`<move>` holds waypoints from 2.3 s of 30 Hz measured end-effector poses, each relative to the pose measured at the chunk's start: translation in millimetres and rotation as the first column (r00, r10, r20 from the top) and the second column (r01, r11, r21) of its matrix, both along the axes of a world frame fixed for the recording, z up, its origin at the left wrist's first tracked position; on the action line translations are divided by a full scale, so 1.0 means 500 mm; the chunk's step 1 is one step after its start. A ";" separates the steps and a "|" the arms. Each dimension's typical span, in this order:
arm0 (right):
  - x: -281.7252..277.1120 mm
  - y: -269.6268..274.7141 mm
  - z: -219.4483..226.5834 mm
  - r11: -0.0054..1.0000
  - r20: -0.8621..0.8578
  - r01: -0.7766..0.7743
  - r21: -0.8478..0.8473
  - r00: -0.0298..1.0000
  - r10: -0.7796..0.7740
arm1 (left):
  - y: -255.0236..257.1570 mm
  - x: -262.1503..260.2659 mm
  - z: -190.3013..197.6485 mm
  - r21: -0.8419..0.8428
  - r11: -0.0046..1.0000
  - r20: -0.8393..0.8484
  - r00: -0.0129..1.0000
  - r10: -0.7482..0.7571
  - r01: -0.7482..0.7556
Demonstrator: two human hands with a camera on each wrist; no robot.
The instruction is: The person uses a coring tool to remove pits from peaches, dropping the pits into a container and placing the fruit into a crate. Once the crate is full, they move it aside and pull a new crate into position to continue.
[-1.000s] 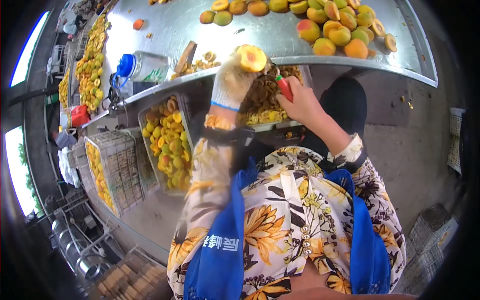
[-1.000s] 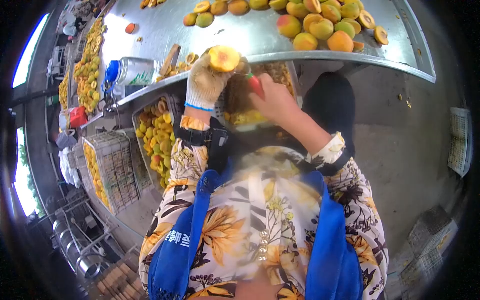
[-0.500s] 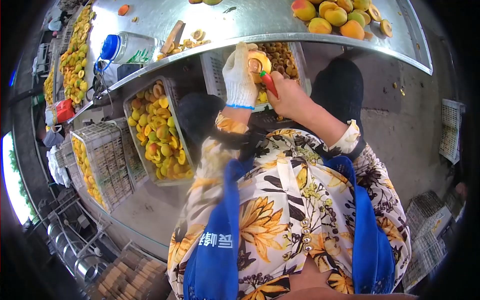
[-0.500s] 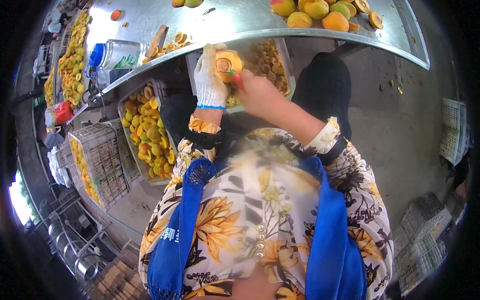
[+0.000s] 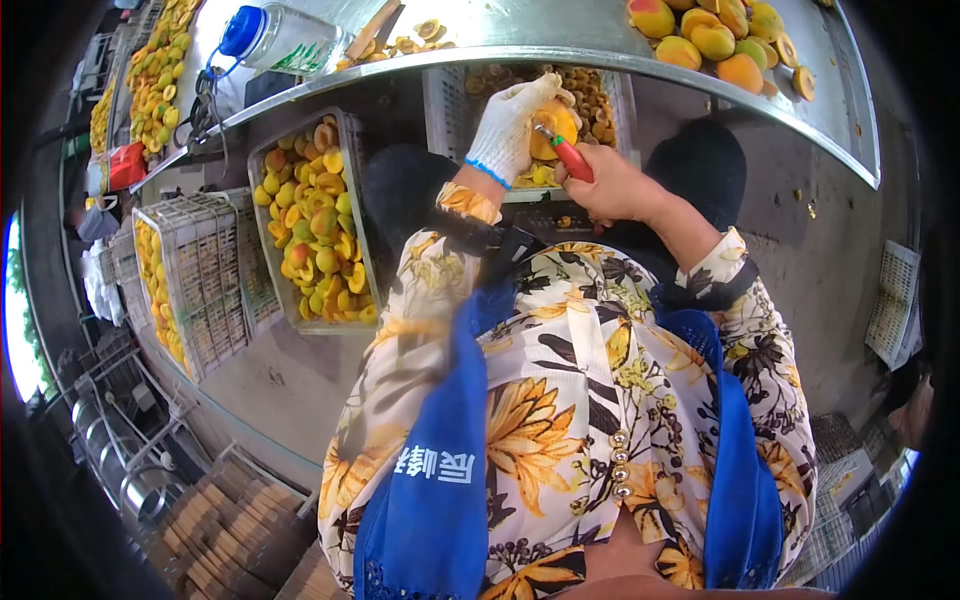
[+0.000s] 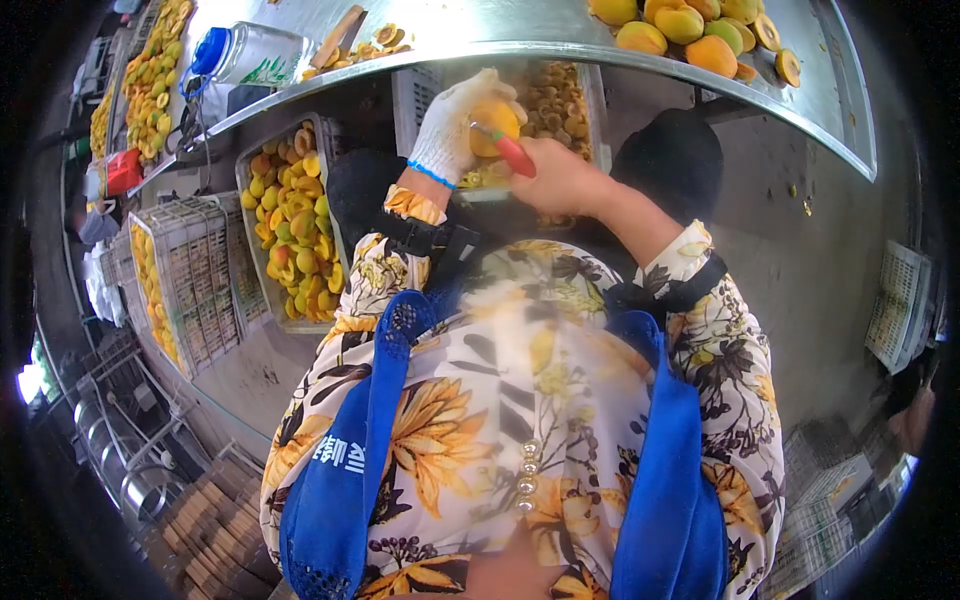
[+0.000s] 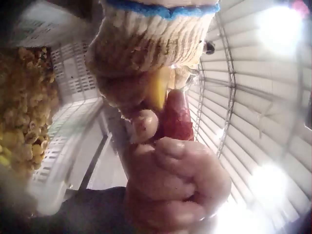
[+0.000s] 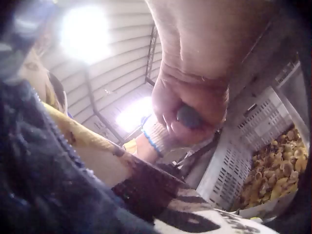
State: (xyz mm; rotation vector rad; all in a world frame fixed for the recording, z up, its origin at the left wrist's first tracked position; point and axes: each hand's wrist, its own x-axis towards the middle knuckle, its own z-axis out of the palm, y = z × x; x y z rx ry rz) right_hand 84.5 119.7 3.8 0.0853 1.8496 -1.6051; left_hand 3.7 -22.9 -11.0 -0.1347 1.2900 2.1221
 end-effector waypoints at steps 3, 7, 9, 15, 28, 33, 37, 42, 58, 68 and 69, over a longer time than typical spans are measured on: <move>-0.001 -0.003 -0.002 0.916 0.388 0.153 -0.372 0.922 0.004 | 0.006 0.013 -0.002 0.004 0.998 0.095 0.994 0.059 -0.060; 0.002 0.003 -0.063 0.455 0.503 0.365 -0.812 0.833 0.228 | 0.034 0.008 -0.017 -0.132 0.965 0.002 0.973 0.230 -0.228; 0.002 -0.001 -0.076 0.348 0.460 0.374 -0.860 0.864 0.207 | 0.040 0.005 -0.002 -0.162 0.946 -0.020 0.960 0.280 -0.280; -0.021 0.008 -0.070 0.156 0.282 0.248 -0.956 0.924 0.259 | -0.031 -0.022 0.004 -0.158 0.859 -0.136 0.873 0.469 -0.486; -0.018 -0.041 -0.126 0.899 -0.049 0.122 0.421 0.992 -0.112 | -0.455 0.048 0.062 -0.471 0.297 -0.662 0.555 0.503 -0.831; 0.005 -0.037 -0.177 0.872 -0.065 0.060 0.485 0.997 -0.033 | -0.765 0.175 -0.067 -0.805 -0.175 -0.551 0.604 0.575 -0.568; 0.017 0.007 -0.187 0.890 -0.149 0.087 0.448 0.989 -0.021 | -0.713 0.159 -0.007 -0.848 -0.469 -0.404 0.875 0.267 -0.248; 0.010 0.018 -0.078 0.901 -0.173 0.117 0.419 0.984 -0.047 | -0.426 -0.107 0.101 -0.590 0.141 -0.807 0.582 -0.095 -0.795; 0.024 0.060 -0.044 0.860 -0.421 0.415 0.297 0.865 -0.272 | 0.027 -0.429 0.069 -0.917 0.137 -0.366 0.651 -0.666 -0.375; -0.039 -0.012 0.067 0.875 -0.523 0.412 0.256 0.820 -0.233 | -0.034 -0.087 0.071 0.342 0.901 0.052 0.963 0.263 -0.265; -0.039 -0.023 0.065 0.880 -0.461 0.427 0.207 0.836 -0.297 | -0.026 -0.068 0.059 0.305 0.895 0.089 0.945 0.314 -0.326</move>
